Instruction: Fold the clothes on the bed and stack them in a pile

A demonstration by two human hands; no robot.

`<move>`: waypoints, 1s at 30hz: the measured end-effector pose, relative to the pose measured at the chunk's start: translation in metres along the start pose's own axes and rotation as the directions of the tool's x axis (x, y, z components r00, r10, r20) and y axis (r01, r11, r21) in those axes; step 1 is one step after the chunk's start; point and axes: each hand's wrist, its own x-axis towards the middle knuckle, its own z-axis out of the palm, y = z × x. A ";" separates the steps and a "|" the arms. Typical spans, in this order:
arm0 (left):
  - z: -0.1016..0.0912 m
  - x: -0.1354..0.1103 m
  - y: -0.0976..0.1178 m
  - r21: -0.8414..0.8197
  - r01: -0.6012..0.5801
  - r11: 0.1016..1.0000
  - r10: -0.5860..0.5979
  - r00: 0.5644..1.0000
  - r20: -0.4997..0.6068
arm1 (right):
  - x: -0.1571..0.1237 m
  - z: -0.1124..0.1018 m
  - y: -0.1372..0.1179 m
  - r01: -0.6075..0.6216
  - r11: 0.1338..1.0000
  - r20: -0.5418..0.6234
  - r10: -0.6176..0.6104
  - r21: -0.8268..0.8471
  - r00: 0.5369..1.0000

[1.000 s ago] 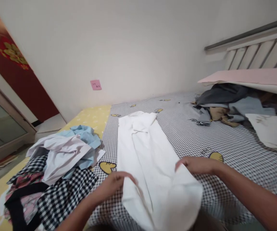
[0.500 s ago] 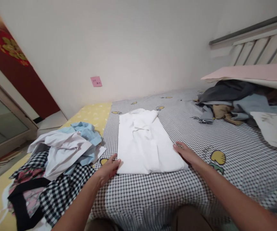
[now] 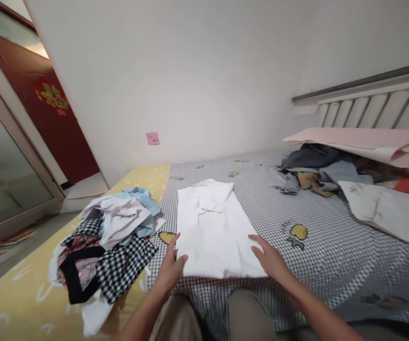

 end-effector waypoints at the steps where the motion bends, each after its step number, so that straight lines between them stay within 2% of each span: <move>1: -0.003 -0.022 -0.006 -0.019 0.003 1.000 -0.003 1.000 0.006 | -0.019 -0.002 0.004 0.000 0.999 0.018 -0.001 0.052 1.000; 3: -0.010 -0.067 -0.025 -0.051 0.043 0.998 -0.043 0.999 -0.010 | -0.061 -0.002 0.014 -0.035 0.983 0.046 0.028 0.178 0.999; 6: -0.022 -0.126 -0.060 -0.051 0.164 0.985 -0.165 0.986 -0.034 | -0.124 0.002 0.031 -0.150 0.940 0.066 0.136 0.307 0.988; 8: -0.028 -0.153 -0.079 -0.050 0.242 0.969 -0.243 0.970 -0.009 | -0.154 0.005 0.040 -0.247 0.894 0.111 0.221 0.373 0.969; 10: -0.032 -0.164 -0.087 -0.046 0.300 0.953 -0.299 0.954 0.027 | -0.169 0.005 0.046 -0.377 0.805 0.217 0.310 0.459 0.926; 13: -0.032 -0.155 -0.077 0.036 0.311 0.950 -0.313 0.949 0.047 | -0.166 -0.002 0.048 -0.520 0.656 0.340 0.393 0.547 0.854; 15: -0.029 -0.139 -0.063 0.156 0.288 0.945 -0.298 0.954 0.042 | -0.153 -0.008 0.044 -0.537 0.626 0.356 0.402 0.566 0.844; 17: -0.025 -0.120 -0.049 0.278 0.267 0.923 -0.280 0.960 0.007 | -0.137 -0.012 0.037 -0.542 0.631 0.403 0.365 0.555 0.839; 20: -0.017 -0.095 -0.036 0.377 0.253 0.891 -0.237 0.968 -0.088 | -0.120 -0.009 0.025 -0.561 0.654 0.512 0.295 0.508 0.807; 22: -0.009 -0.087 -0.032 0.428 0.266 0.864 -0.226 0.963 -0.143 | -0.113 -0.004 0.017 -0.557 0.671 0.524 0.285 0.489 0.803; 26: 0.000 -0.090 -0.031 0.519 0.296 0.802 -0.202 0.952 -0.231 | -0.114 0.000 0.008 -0.517 0.717 0.416 0.337 0.468 0.844; 30: -0.007 -0.105 -0.036 0.455 0.272 0.848 -0.175 0.954 -0.243 | -0.128 -0.013 0.005 -0.513 0.780 0.446 0.340 0.358 0.828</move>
